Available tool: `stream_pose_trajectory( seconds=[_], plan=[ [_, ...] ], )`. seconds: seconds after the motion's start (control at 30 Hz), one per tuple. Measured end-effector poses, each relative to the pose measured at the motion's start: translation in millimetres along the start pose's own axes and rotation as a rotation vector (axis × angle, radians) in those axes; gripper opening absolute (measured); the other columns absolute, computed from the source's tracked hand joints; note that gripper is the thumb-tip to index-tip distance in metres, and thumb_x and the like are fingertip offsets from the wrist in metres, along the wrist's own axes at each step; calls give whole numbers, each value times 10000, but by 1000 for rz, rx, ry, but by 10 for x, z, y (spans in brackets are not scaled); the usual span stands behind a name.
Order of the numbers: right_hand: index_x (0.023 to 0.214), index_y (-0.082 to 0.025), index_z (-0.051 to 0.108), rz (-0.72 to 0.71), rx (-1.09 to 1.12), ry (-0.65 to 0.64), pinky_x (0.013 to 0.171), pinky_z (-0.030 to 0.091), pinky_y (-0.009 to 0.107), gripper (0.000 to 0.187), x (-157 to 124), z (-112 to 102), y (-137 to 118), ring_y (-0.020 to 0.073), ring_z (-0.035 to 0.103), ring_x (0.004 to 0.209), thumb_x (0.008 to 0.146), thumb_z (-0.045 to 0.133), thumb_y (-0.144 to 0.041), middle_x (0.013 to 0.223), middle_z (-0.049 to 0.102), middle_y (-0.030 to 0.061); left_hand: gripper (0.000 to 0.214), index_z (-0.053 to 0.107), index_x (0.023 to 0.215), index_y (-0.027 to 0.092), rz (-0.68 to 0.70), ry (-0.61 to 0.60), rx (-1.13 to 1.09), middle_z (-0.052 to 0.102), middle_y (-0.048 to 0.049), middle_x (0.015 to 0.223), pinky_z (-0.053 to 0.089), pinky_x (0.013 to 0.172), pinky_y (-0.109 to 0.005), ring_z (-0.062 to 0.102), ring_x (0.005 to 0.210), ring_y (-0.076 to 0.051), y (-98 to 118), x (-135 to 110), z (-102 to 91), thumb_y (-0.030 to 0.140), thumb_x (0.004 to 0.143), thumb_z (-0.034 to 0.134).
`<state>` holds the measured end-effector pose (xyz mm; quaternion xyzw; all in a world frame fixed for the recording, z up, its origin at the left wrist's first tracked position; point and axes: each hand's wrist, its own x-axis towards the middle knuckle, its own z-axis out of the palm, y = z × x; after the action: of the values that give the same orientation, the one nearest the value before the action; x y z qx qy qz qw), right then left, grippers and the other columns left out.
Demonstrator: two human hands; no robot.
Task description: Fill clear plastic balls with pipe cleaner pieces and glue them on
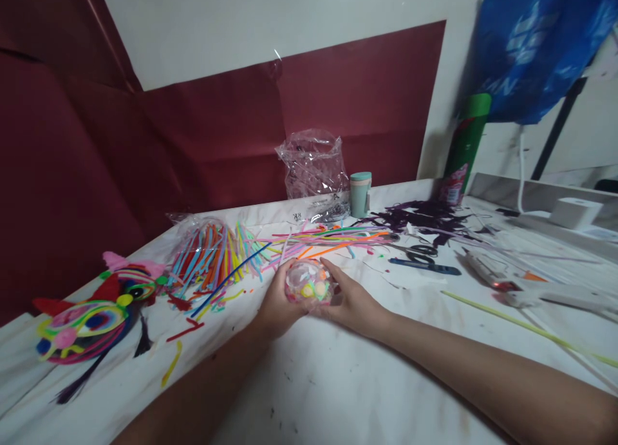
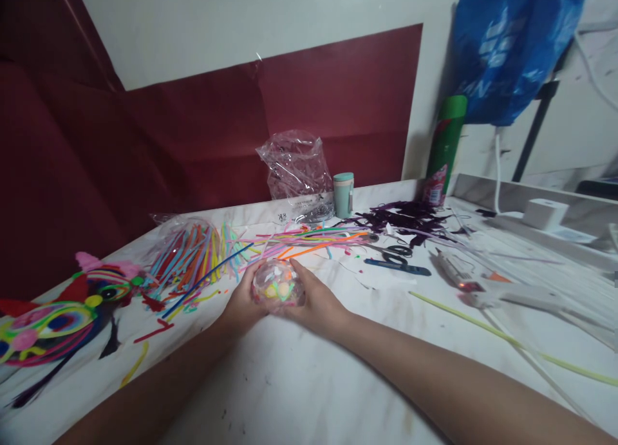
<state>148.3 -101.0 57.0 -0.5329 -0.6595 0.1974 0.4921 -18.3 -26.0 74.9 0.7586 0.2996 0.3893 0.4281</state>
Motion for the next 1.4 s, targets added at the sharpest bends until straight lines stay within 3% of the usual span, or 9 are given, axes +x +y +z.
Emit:
stream_pose_trajectory(
  seconds=[0.17,0.3,0.4,0.5,0.6,0.77,1.2,1.4],
  plan=[
    [1387,-209,307,1,-7,29,890,471,444,870,2,11,4,287,518,1130,669,724,-467,1294,490,149,918,351,1311,196,-14,-35,-22,454,-123,1330,384,1019,-436,438,1227,-325,21,7,-11,291,520,806],
    [1360,-203,324,-92,-78,55,888,468,436,771,16,4,10,287,472,1172,708,690,-390,1331,443,151,914,365,1310,192,21,31,76,432,-130,1348,335,1049,-447,394,1260,-332,28,6,-18,286,518,813],
    [1280,-205,385,-178,-112,99,833,491,400,595,23,-20,-16,257,500,1116,741,631,-267,1268,489,132,886,387,1299,190,63,133,198,436,-131,1324,316,1050,-454,393,1251,-329,18,15,-21,309,527,806],
    [1076,-217,494,-214,-133,155,787,498,376,323,22,-51,-57,215,558,947,764,578,-212,1060,579,84,852,425,1269,210,87,233,303,468,-114,1255,329,1026,-465,421,1209,-321,3,29,-16,333,519,808],
    [943,-215,526,-194,-146,158,726,503,344,136,17,-71,-82,183,568,808,808,523,-197,900,598,53,853,433,1258,225,96,247,317,475,-101,1223,340,1014,-458,437,1185,-310,-9,32,-2,344,505,814],
    [953,-218,545,-220,-126,156,705,502,325,135,23,-66,-60,170,572,777,844,476,-178,898,584,55,859,426,1260,222,121,231,335,468,-98,1231,339,1021,-443,434,1191,-313,-17,20,20,323,499,812],
    [919,-211,535,-271,-77,100,725,479,328,174,32,-75,-44,168,531,786,775,530,-113,870,515,40,841,379,1276,201,185,198,516,451,-124,1216,376,1001,-455,445,1168,-320,1,11,22,291,537,770],
    [843,-203,509,-229,-59,39,716,448,315,157,40,-93,-61,169,487,782,759,532,-72,835,483,30,818,385,1266,194,304,174,588,464,-127,1216,372,1010,-451,442,1173,-324,-2,16,9,282,544,759]
  ],
)
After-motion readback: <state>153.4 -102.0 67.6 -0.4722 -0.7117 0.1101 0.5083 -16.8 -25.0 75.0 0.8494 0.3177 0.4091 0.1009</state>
